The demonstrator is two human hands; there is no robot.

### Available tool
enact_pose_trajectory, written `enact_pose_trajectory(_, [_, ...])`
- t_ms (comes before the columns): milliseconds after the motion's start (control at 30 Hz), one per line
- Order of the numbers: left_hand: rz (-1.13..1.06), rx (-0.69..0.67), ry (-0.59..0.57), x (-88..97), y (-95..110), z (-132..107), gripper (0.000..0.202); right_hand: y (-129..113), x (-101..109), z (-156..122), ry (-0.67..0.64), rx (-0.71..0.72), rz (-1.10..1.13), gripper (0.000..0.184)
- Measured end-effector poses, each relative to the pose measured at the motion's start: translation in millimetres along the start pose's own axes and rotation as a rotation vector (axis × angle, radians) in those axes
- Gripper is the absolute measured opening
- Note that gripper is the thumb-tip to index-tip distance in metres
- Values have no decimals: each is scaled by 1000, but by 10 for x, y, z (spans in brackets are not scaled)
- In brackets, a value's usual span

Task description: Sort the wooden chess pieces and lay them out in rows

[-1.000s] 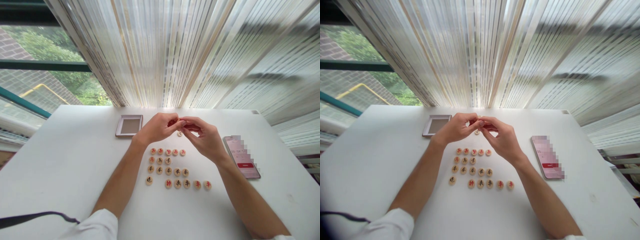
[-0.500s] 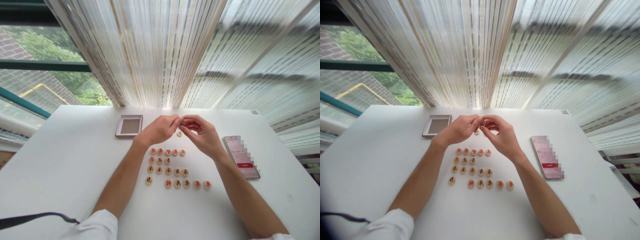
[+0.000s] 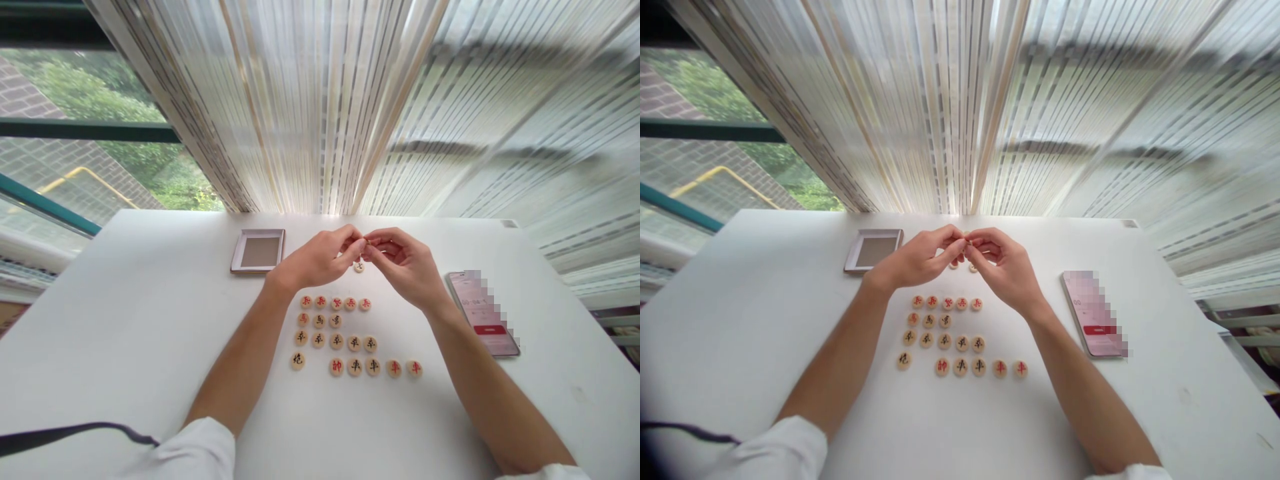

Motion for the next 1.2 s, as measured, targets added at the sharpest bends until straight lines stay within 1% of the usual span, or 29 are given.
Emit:
enact_pose_trajectory(100, [-57,-40,37,0,-4,10,20,3,12,7,17,-2,9,28])
enact_pose_trajectory(233, [-68,-84,82,36,-2,8,16,9,11,16,-1,-27,38,27])
enact_pose_trajectory(400, [-50,-86,98,61,11,-2,15,32,13,15,-16,-66,56,27])
enact_pose_trajectory(567, [-19,-89,69,61,107,-31,13,9,21,0,-67,-96,84,29])
enact_pose_trajectory(733, [70,-121,2,58,313,-167,15,-144,13,-88,-130,-138,71,33])
enact_pose_trajectory(867, [125,-130,-32,0,468,-336,17,-252,-43,-264,-139,-161,53,37])
enact_pose_trajectory(1000, [181,-106,-76,-95,548,-588,16,-243,-131,-573,-116,-207,35,36])
enact_pose_trajectory(1067, [188,-51,-69,-133,528,-786,17,-203,-172,-784,-96,-231,38,34])
enact_pose_trajectory(1133, [190,15,-19,-169,467,-1041,19,-131,-220,-1026,-100,-287,54,32])
enact_pose_trajectory(1200, [197,62,52,-228,374,-1330,13,-46,-264,-1276,-91,-350,83,28])
Point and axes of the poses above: each hand's wrist, its own z-axis towards the middle knuckle, its own x-axis out of the back of the hand, y = z × x, the point moved 5 cm from there along z, towards the middle knuckle, and after that the axes turned 4 degrees about z, right-handed, at the moved point
